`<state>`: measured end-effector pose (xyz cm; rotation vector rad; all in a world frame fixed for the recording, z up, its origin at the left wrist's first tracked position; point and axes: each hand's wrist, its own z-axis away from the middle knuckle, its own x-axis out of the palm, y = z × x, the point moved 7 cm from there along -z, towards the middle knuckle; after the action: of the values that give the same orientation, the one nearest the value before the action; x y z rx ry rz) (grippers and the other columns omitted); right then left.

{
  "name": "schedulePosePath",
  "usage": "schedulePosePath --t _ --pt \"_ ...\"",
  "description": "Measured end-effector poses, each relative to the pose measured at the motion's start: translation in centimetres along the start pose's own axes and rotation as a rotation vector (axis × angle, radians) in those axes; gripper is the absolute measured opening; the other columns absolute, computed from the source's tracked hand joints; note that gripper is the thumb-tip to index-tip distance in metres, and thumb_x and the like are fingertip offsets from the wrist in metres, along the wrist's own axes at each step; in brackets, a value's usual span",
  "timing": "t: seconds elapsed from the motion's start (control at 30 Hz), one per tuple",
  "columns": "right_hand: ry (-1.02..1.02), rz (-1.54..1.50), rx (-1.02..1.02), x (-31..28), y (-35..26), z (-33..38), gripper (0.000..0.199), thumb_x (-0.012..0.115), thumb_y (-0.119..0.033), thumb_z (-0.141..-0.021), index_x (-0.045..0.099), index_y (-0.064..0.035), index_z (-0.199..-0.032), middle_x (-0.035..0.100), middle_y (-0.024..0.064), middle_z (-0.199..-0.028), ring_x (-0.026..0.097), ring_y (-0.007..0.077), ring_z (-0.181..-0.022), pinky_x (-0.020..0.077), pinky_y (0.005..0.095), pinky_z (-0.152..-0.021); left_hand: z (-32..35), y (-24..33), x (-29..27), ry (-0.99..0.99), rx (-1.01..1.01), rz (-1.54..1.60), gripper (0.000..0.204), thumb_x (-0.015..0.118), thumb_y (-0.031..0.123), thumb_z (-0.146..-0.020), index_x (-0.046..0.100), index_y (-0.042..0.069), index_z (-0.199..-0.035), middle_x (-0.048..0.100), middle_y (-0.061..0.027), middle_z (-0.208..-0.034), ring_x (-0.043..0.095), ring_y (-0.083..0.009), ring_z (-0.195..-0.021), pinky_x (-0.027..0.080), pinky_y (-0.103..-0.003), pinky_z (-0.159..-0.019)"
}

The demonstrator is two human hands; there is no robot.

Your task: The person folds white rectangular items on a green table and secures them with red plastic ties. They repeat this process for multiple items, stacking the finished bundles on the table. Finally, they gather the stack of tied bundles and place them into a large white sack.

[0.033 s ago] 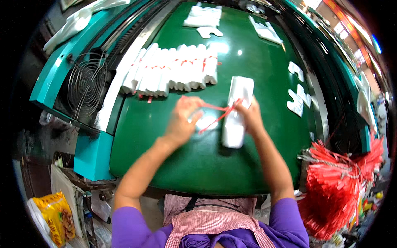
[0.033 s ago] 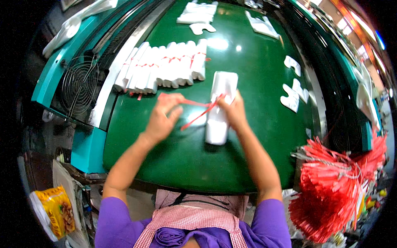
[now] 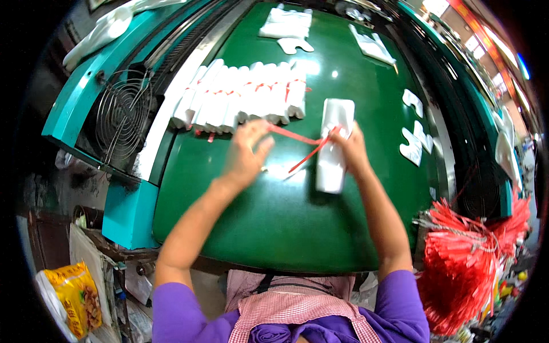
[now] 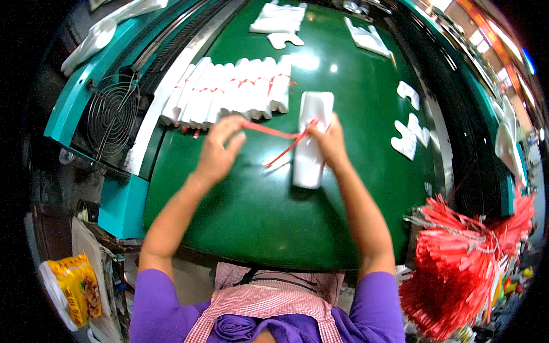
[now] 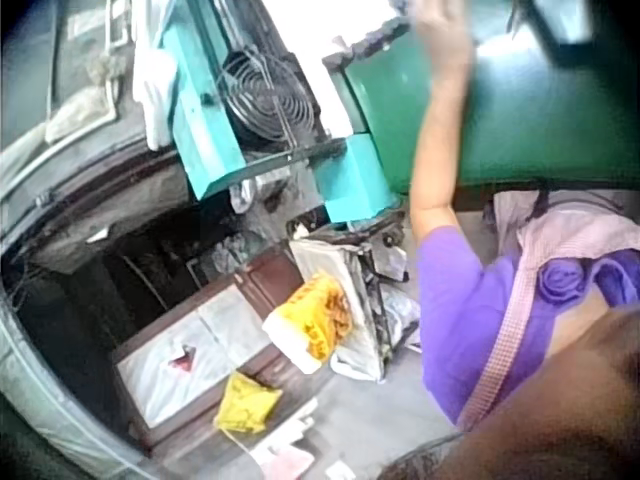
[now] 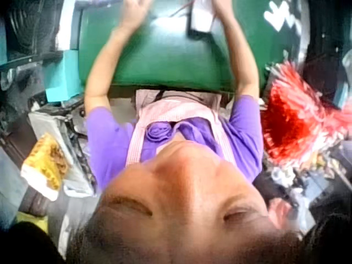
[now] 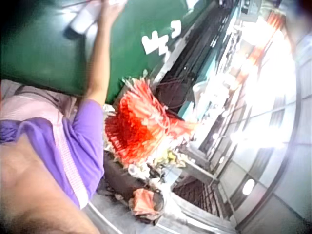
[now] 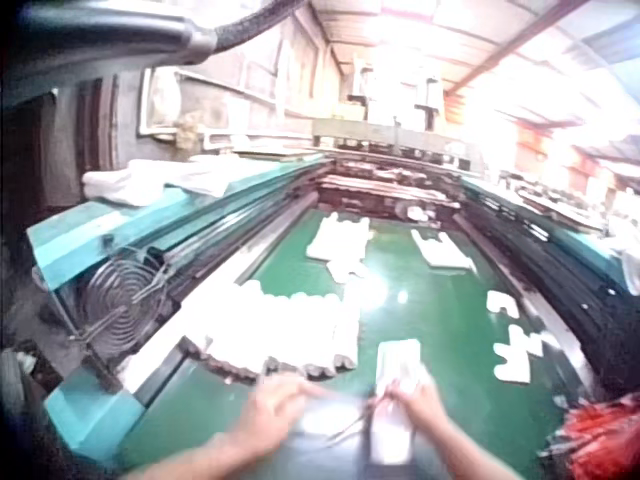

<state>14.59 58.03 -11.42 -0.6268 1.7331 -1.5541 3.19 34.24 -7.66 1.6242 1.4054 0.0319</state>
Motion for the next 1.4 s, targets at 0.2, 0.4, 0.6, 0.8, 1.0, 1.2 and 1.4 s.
schedulePosePath --t 0.2,0.4,0.6,0.8,1.0,1.2,1.4 --pt "0.068 0.547 0.095 4.4 1.8 -16.6 0.106 0.070 -0.060 -0.067 0.025 0.0016 -0.140 0.054 0.0271 -0.115 0.058 0.0325 -0.105 0.0501 0.0377 -0.084 -8.3 -13.6 -1.0 -0.107 -0.248 -0.501 0.062 0.062 0.039 -0.079 0.050 -0.003 -0.123 0.050 -0.0207 -0.124 0.044 -0.0335 -0.118 0.034 -0.041 -0.101" --pt "-0.118 0.881 -0.078 14.4 2.5 -18.4 0.117 0.076 -0.049 -0.057 0.018 0.0126 -0.138 0.046 0.0344 -0.123 0.050 0.0425 -0.114 0.0428 0.0413 -0.096 -10.8 -15.9 3.7 -0.259 -0.416 -0.735 0.085 0.062 0.050 -0.073 0.037 -0.002 -0.135 0.043 -0.0212 -0.134 0.033 -0.0341 -0.129 0.025 -0.051 -0.106" --pt "-0.083 0.776 -0.289 13.6 1.0 -15.2 0.090 0.074 -0.029 -0.058 0.033 0.0148 -0.125 0.060 0.0298 -0.101 0.062 0.0397 -0.094 0.0512 0.0394 -0.083 -11.0 -16.4 4.4 -0.318 -0.422 -0.697 0.082 0.061 0.049 -0.073 0.035 0.009 -0.139 0.040 -0.0133 -0.138 0.029 -0.0293 -0.134 0.016 -0.066 -0.104" --pt "-0.028 0.876 -0.126 15.5 1.3 -9.1 0.104 0.072 -0.043 -0.063 0.021 0.0066 -0.139 0.049 0.0293 -0.116 0.053 0.0407 -0.105 0.0469 0.0434 -0.088 -9.2 -15.2 2.8 -0.415 -0.396 -0.589 0.073 0.060 0.046 -0.076 0.039 0.014 -0.138 0.040 -0.0125 -0.139 0.038 -0.0282 -0.129 0.023 -0.066 -0.102" --pt "0.112 0.802 -0.103 16.6 1.7 -6.7 0.104 0.072 -0.041 -0.064 0.018 0.0048 -0.141 0.041 0.0267 -0.126 0.044 0.0387 -0.116 0.0403 0.0433 -0.096 -8.7 -16.1 1.7 -0.233 -0.074 -0.566 0.067 0.067 0.042 -0.073 0.049 0.011 -0.130 0.043 -0.0168 -0.137 0.046 -0.0321 -0.121 0.035 -0.056 -0.097" --pt "0.156 0.756 -0.213 16.4 2.2 -7.0 0.102 0.069 -0.039 -0.064 0.017 -0.0002 -0.142 0.037 0.0245 -0.129 0.041 0.0399 -0.116 0.0378 0.0468 -0.095 -10.4 -22.4 -7.0 -0.269 -0.580 -0.973 0.073 0.053 0.056 -0.082 0.038 0.013 -0.139 0.041 -0.0208 -0.135 0.029 -0.0358 -0.131 0.028 -0.054 -0.103" --pt "0.176 0.767 -0.277 16.1 2.2 -7.9 0.102 0.069 -0.040 -0.064 0.017 -0.0029 -0.143 0.036 0.0242 -0.130 0.041 0.0397 -0.116 0.0367 0.0471 -0.095 -10.8 -22.7 -4.1 -0.321 -0.584 -0.943 0.068 0.045 0.051 -0.088 0.026 0.018 -0.145 0.037 -0.0248 -0.136 0.040 -0.0380 -0.122 0.031 -0.054 -0.101"
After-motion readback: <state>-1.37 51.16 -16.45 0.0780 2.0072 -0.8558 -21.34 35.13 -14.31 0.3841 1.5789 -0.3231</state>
